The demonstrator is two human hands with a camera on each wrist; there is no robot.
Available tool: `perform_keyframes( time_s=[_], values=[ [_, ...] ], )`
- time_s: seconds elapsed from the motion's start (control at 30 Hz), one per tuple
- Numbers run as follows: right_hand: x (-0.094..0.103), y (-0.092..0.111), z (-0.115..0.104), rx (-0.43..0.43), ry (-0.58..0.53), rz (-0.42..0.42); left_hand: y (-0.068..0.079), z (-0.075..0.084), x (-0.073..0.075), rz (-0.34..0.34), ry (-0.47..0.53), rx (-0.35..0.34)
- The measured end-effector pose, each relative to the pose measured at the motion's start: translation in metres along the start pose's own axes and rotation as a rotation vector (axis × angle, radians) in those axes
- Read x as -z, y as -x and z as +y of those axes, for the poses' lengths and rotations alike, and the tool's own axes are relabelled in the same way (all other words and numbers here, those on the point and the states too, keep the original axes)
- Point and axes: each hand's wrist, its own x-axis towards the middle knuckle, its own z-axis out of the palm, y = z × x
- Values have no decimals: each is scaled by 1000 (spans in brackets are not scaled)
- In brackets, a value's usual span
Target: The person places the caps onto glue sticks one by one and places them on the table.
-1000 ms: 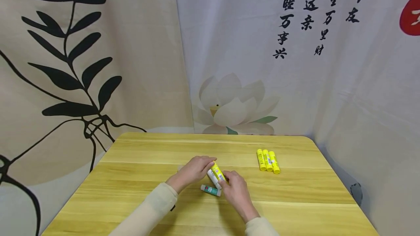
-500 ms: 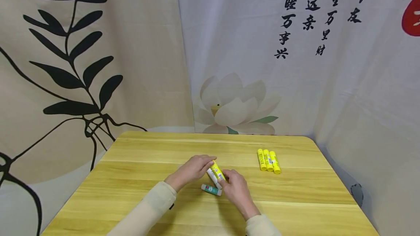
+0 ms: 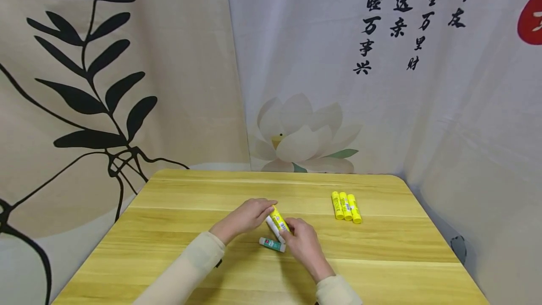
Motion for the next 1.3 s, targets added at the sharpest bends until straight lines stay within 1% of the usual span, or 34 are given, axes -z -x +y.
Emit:
perform_keyframes(
  time_s=[0.17, 0.3, 0.53, 0.63, 0.93, 1.17, 1.3],
  values=[
    [1, -1, -1, -16, 3, -4, 0, 1, 3, -14, -26, -22],
    [1, -1, -1, -23, 4, -8, 0, 0, 2, -13, -42, -27],
    [2, -1, 0, -20, -3, -12, -1, 0, 0, -8, -15, 8],
    [3, 0, 0, -20, -4, -12, -1, 0, -1, -2, -10, 13],
    [5, 0, 3, -24, 9, -6, 0, -2, -2, 30, -3, 9],
    [5, -2, 7, -20, 34, -1, 1, -5, -3, 80, 5, -20],
    [6, -2, 9, -22, 36, -1, 1, -6, -5, 89, 5, -24]
  ],
)
